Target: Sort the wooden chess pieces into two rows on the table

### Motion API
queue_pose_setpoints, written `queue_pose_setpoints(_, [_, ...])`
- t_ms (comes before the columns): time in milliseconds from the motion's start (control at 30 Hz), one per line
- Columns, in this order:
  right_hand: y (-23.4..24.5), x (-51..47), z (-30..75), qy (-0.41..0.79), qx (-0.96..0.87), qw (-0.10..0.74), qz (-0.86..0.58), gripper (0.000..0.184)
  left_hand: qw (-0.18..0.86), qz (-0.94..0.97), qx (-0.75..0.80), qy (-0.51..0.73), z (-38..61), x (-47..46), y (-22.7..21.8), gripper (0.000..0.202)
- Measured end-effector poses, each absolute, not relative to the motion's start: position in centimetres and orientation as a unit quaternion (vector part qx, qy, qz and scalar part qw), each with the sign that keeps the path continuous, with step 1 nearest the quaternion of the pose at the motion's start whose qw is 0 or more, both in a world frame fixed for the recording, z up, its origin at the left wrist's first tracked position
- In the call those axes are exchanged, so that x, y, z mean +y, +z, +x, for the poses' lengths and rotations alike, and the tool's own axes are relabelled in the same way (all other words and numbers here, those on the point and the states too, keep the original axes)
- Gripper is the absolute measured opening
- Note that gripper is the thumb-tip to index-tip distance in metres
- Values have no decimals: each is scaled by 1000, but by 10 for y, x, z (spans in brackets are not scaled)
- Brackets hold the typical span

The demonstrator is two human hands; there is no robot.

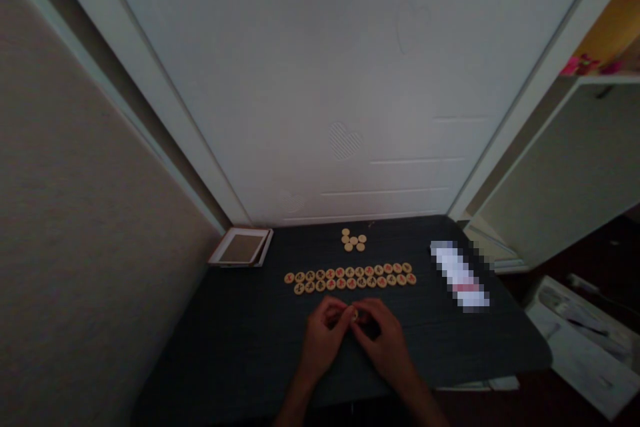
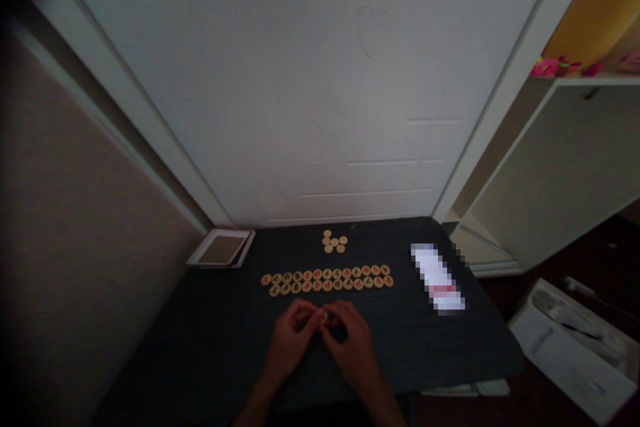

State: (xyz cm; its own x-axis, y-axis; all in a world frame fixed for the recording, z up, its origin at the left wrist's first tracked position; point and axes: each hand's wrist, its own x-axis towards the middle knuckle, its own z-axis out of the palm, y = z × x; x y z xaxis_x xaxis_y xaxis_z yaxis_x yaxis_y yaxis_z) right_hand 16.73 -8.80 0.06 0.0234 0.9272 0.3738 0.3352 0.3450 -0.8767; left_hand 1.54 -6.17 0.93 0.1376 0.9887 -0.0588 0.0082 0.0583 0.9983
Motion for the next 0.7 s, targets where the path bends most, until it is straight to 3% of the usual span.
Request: queue_pose_setpoints(700, [-2,-90,169,315,-645,507,-477,27,529,544,466,455,14,-64,10,21])
